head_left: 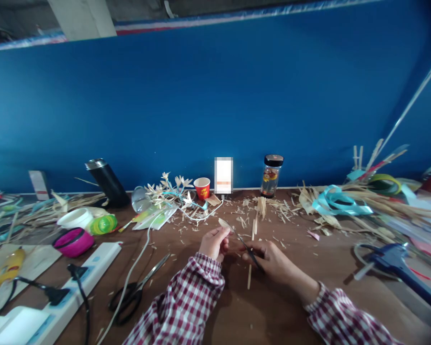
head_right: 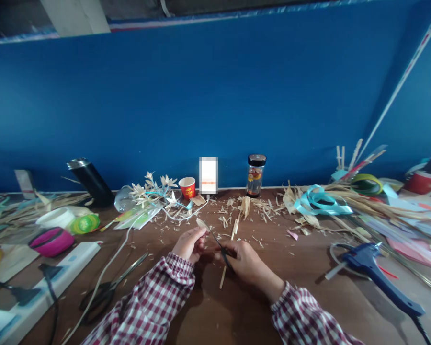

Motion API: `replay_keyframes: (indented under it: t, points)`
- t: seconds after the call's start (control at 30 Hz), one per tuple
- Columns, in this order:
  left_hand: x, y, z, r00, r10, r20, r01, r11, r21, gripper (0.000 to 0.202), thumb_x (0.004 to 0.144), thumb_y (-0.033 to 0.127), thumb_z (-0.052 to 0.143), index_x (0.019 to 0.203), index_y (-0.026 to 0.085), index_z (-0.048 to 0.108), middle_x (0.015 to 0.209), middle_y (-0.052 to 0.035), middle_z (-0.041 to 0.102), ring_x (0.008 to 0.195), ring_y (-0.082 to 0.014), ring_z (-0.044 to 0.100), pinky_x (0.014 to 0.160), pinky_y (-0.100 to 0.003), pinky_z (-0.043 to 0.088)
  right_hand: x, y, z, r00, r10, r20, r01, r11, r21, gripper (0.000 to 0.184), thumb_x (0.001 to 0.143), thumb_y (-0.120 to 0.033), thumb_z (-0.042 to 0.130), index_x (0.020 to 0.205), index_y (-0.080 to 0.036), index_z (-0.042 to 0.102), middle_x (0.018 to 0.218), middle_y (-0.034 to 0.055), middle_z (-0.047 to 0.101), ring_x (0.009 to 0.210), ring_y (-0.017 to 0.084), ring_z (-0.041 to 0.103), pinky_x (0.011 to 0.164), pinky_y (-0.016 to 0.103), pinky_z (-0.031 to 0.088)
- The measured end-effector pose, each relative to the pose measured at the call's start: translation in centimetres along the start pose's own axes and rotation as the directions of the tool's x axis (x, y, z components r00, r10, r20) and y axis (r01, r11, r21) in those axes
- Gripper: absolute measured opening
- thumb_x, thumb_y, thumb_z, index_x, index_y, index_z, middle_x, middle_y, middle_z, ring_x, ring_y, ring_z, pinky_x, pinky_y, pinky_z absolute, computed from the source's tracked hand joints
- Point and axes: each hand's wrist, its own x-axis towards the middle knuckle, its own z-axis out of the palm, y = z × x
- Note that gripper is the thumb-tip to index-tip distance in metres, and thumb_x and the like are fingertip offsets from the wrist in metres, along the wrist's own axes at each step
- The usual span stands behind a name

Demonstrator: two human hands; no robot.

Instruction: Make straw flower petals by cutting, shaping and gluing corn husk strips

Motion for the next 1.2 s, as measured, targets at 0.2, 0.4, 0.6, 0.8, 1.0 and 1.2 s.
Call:
replay_keyframes:
  t: [0.2, 0.4, 0.6, 0.8, 1.0, 1.2]
  points:
    - [-0.1, 0.2, 0.1, 1.000, 0.007, -0.011, -0.007, 1.000, -0.017, 0.013, 0.066, 0.025, 0.069, 0.063, 0.013, 0.064, 0.048, 0.0040, 0.052, 0.036, -0.0015, 0.039, 0.034, -0.013, 0.031, 0.3, 1.7, 0.4, 0.988, 0.016, -0.157, -0.039, 0.988, -0.147, 0.032, 0.078, -0.033, 0.050, 0.104, -0.018, 0.061, 0.073, 0.0017, 0.066, 0.060, 0.015, 0.057, 0.051, 0.022, 0.040]
    - [-0.3, 0.4, 0.4, 0.999, -0.003, -0.034, 0.000, 0.996, -0.091, 0.008, 0.067, 0.018, 0.069, 0.066, 0.012, 0.064, 0.064, 0.0010, 0.061, 0.040, 0.0003, 0.044, 0.035, -0.009, 0.036, -0.3, 1.7, -1.1, 0.916, 0.017, -0.401, -0.257, 0.792, -0.554, 0.023, 0.072, -0.033, 0.057, 0.093, -0.023, 0.054, 0.067, -0.0004, 0.064, 0.058, 0.017, 0.058, 0.049, 0.022, 0.032]
    - [-0.3, 0.2, 0.4, 0.998, -0.023, -0.054, 0.017, 0.995, -0.096, 0.005, 0.068, 0.016, 0.068, 0.068, 0.013, 0.064, 0.063, 0.0010, 0.062, 0.039, -0.0005, 0.047, 0.034, -0.010, 0.038, -0.1, 1.6, -1.3, 0.912, -0.013, -0.409, -0.191, 0.871, -0.452, 0.020, 0.075, -0.035, 0.054, 0.091, -0.024, 0.053, 0.073, 0.0002, 0.066, 0.063, 0.017, 0.061, 0.053, 0.023, 0.036]
    - [0.0, -0.1, 0.2, 0.999, 0.007, -0.032, -0.010, 0.994, -0.111, 0.005, 0.072, 0.013, 0.063, 0.068, 0.012, 0.064, 0.063, 0.0003, 0.063, 0.038, -0.0008, 0.048, 0.033, -0.009, 0.039, 0.0, 1.6, -0.9, 0.935, -0.030, -0.352, -0.161, 0.851, -0.500, 0.024, 0.073, -0.032, 0.056, 0.096, -0.024, 0.056, 0.078, 0.0004, 0.066, 0.071, 0.018, 0.061, 0.060, 0.025, 0.042]
    - [-0.3, 0.1, 0.5, 0.999, -0.022, -0.023, 0.020, 0.995, -0.096, 0.015, 0.077, 0.009, 0.055, 0.065, 0.010, 0.065, 0.056, -0.0008, 0.061, 0.041, -0.0030, 0.052, 0.036, -0.011, 0.044, -0.7, 1.8, -1.7, 0.910, -0.190, -0.368, -0.154, 0.670, -0.726, 0.046, 0.078, -0.025, 0.050, 0.123, -0.019, 0.040, 0.094, 0.0068, 0.066, 0.084, 0.021, 0.061, 0.070, 0.028, 0.041]
    - [-0.3, -0.4, 0.6, 0.999, -0.033, -0.006, 0.032, 0.994, -0.100, 0.014, 0.074, 0.006, 0.056, 0.064, 0.008, 0.066, 0.060, -0.0050, 0.065, 0.047, -0.0061, 0.058, 0.042, -0.013, 0.048, -0.6, 1.8, -2.1, 0.930, -0.125, -0.346, -0.194, 0.633, -0.750, 0.025, 0.083, -0.025, 0.048, 0.106, -0.020, 0.052, 0.080, 0.0049, 0.067, 0.071, 0.018, 0.061, 0.060, 0.024, 0.038]
